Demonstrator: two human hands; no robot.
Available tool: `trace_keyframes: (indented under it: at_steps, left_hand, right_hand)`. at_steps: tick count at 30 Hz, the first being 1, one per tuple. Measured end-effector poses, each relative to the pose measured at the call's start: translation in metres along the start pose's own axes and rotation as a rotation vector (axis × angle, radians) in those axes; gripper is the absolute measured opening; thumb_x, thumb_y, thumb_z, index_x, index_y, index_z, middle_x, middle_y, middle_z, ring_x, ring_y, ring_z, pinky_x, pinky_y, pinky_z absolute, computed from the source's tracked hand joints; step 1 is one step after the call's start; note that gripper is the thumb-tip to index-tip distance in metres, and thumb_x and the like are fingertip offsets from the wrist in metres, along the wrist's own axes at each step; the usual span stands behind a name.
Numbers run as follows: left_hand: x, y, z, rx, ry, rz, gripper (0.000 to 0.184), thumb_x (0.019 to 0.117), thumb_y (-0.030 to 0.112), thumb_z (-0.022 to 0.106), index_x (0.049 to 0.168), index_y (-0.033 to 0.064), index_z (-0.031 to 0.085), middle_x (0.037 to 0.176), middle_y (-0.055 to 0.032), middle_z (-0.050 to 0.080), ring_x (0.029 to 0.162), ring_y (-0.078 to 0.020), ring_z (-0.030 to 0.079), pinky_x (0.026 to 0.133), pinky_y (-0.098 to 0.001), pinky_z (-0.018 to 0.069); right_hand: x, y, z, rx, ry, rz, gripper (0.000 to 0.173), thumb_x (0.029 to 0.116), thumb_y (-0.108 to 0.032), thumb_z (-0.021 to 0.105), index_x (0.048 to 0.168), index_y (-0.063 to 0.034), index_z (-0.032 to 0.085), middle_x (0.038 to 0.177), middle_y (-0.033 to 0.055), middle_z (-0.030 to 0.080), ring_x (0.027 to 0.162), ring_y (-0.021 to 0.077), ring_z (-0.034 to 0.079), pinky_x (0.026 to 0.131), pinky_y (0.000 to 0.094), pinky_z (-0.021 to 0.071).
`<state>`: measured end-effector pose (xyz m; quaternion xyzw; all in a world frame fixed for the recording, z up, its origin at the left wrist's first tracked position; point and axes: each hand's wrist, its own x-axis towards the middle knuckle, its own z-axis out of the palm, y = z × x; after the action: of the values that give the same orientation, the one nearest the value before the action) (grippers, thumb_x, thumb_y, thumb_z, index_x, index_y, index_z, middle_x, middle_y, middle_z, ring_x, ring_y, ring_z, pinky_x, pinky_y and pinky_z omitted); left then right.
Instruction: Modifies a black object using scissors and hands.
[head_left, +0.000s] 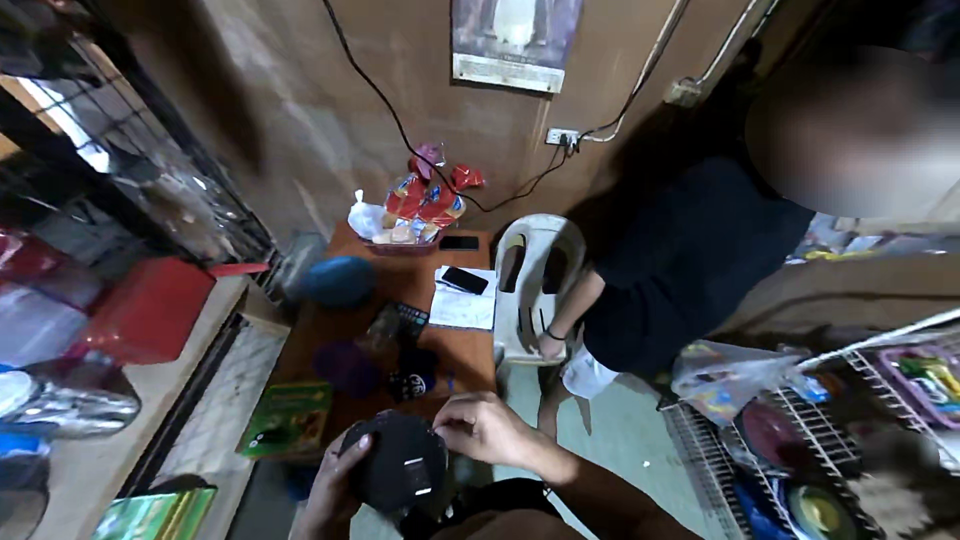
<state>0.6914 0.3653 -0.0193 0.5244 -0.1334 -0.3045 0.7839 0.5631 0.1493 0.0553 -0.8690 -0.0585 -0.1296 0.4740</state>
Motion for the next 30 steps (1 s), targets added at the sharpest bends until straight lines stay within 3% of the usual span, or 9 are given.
trace_keyframes:
  at_steps: [2, 6, 8, 11, 13, 19, 22, 25, 30]
  left_hand:
    - [0.007, 0.003, 0.001, 0.028, 0.004, -0.033, 0.041, 0.0716, 0.049, 0.087, 0.098, 0.0199, 0.075, 0.087, 0.0027, 0.077, 0.076, -0.0067, 0.073, 0.069, -0.0261, 0.0627]
    - [0.02, 0.019, 0.004, 0.079, -0.055, -0.081, 0.035, 0.0788, 0.04, 0.08, 0.103, 0.0169, 0.071, 0.089, 0.004, 0.076, 0.078, -0.006, 0.073, 0.071, -0.0255, 0.0626]
    - [0.026, 0.022, 0.002, 0.085, -0.09, -0.113, 0.029, 0.0789, 0.038, 0.078, 0.1, 0.0188, 0.071, 0.086, 0.0051, 0.076, 0.075, -0.0043, 0.071, 0.068, -0.0241, 0.0616]
    - [0.042, 0.017, -0.012, 0.065, -0.2, -0.106, 0.039, 0.0721, 0.048, 0.086, 0.099, 0.0227, 0.073, 0.085, 0.0056, 0.075, 0.071, -0.0034, 0.07, 0.063, -0.0236, 0.0602]
    - [0.053, 0.015, -0.019, 0.017, -0.302, -0.054, 0.039, 0.0742, 0.049, 0.086, 0.1, 0.0227, 0.074, 0.086, 0.005, 0.075, 0.071, -0.0041, 0.07, 0.062, -0.0243, 0.0608]
    - [0.064, 0.022, -0.03, -0.035, -0.436, 0.085, 0.031, 0.08, 0.045, 0.083, 0.102, 0.0239, 0.075, 0.089, 0.0072, 0.076, 0.075, -0.0018, 0.071, 0.067, -0.0223, 0.0606]
    - [0.064, 0.031, -0.035, -0.044, -0.477, 0.125, 0.029, 0.0802, 0.043, 0.083, 0.1, 0.0235, 0.076, 0.088, 0.0073, 0.076, 0.073, -0.0012, 0.071, 0.067, -0.0219, 0.0605]
    - [0.059, 0.035, -0.044, -0.073, -0.442, 0.126, 0.03, 0.0806, 0.042, 0.083, 0.102, 0.0219, 0.076, 0.089, 0.005, 0.076, 0.075, -0.003, 0.071, 0.067, -0.0236, 0.061]
    - [0.048, 0.047, -0.055, -0.066, -0.394, 0.119, 0.032, 0.0782, 0.045, 0.084, 0.101, 0.0245, 0.077, 0.089, 0.0058, 0.077, 0.076, -0.0027, 0.072, 0.068, -0.0233, 0.0612]
  right_hand:
    - [-0.001, -0.004, 0.005, -0.136, 0.045, 0.039, 0.014, 0.0931, -0.005, 0.065, 0.098, 0.0054, 0.073, 0.096, 0.0186, 0.073, 0.089, 0.0288, 0.072, 0.08, 0.0443, 0.0592]
    - [0.005, -0.01, 0.01, -0.215, 0.132, 0.045, 0.01, 0.0875, -0.002, 0.064, 0.085, 0.0048, 0.07, 0.086, 0.0173, 0.07, 0.08, 0.0279, 0.071, 0.072, 0.0431, 0.0586]
    - [0.007, -0.011, 0.016, -0.168, 0.166, 0.067, 0.01, 0.087, -0.001, 0.064, 0.081, 0.0056, 0.068, 0.082, 0.0166, 0.069, 0.075, 0.0248, 0.069, 0.067, 0.0391, 0.0572]
    - [0.011, -0.005, 0.026, -0.08, 0.252, 0.061, 0.005, 0.0826, -0.002, 0.066, 0.08, 0.0019, 0.066, 0.08, 0.0113, 0.067, 0.072, 0.0147, 0.065, 0.064, 0.0284, 0.0549]
    - [0.016, -0.005, 0.032, -0.052, 0.327, 0.079, 0.003, 0.0812, -0.004, 0.066, 0.08, -0.001, 0.067, 0.077, 0.0071, 0.067, 0.069, 0.0087, 0.064, 0.061, 0.023, 0.0541]
    - [0.033, -0.002, 0.034, 0.182, 0.4, 0.249, 0.004, 0.0846, -0.006, 0.064, 0.082, -0.0036, 0.066, 0.071, -0.0003, 0.066, 0.061, 0.0042, 0.063, 0.057, 0.0245, 0.0557]
    - [0.037, 0.004, 0.027, 0.444, 0.35, 0.264, 0.006, 0.0932, 0.0, 0.06, 0.092, 0.0006, 0.066, 0.076, 0.0019, 0.072, 0.062, 0.0086, 0.069, 0.06, 0.0267, 0.0618]
    - [0.033, -0.003, 0.021, 0.566, 0.238, 0.153, 0.012, 0.0967, -0.004, 0.063, 0.104, 0.0013, 0.07, 0.094, 0.0046, 0.075, 0.078, 0.0126, 0.073, 0.071, 0.0307, 0.0643]
    - [0.031, -0.03, 0.041, 0.26, 0.22, 0.019, 0.018, 0.0852, -0.003, 0.077, 0.103, 0.001, 0.077, 0.106, 0.0081, 0.073, 0.09, 0.0097, 0.07, 0.075, 0.0248, 0.0618]
